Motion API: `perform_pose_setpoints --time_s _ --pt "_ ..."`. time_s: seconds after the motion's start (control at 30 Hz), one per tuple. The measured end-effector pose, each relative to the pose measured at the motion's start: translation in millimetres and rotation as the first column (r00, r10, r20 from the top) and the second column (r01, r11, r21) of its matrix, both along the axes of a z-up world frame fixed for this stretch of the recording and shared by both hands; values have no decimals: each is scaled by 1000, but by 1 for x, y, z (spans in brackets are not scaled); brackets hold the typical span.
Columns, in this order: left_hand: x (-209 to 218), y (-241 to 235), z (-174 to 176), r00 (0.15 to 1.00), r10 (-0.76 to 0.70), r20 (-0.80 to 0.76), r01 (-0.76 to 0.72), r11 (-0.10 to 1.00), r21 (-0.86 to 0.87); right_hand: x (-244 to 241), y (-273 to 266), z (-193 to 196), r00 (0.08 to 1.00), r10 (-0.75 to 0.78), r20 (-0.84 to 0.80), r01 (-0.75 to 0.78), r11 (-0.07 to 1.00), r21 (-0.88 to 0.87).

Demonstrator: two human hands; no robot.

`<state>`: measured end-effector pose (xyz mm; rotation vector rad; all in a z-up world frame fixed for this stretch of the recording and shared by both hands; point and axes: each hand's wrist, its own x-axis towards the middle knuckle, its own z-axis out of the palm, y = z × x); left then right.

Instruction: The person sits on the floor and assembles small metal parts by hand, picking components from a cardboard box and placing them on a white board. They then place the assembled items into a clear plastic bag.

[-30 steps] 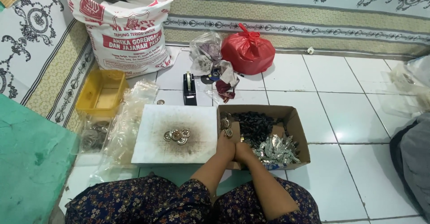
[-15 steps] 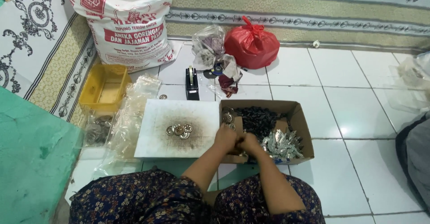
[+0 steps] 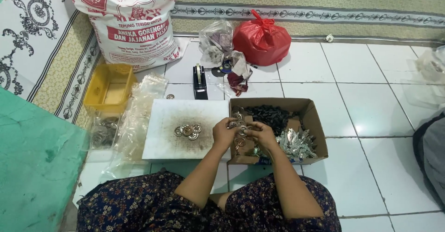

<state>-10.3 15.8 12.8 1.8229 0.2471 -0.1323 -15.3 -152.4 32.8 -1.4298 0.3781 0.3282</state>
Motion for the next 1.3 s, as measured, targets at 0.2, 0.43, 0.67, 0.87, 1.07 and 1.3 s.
perform_pose_setpoints --time_s 0.2,0.43,0.67,0.87,1.07,1.3 --pt "-4 -6 -7 993 110 -48 -115 986 -118 4 -2 -21 999 -10 44 13 998 -66" --pt "-11 -2 3 991 47 -125 -90 928 -362 2 -3 -23 995 -40 94 51 992 -113" --pt "-13 14 4 990 63 -130 -109 914 -390 2 6 -17 998 -38 55 42 996 -76" --pt "-7 51 14 979 105 -173 -168 898 -405 -9 46 51 999 48 -15 -48 999 -7" --pt "-9 122 51 981 137 -138 -163 967 -197 19 105 4 984 173 43 -169 982 -86" --pt "-14 173 29 989 114 -99 -82 956 281 27 170 -7 877 460 141 -278 723 -632"
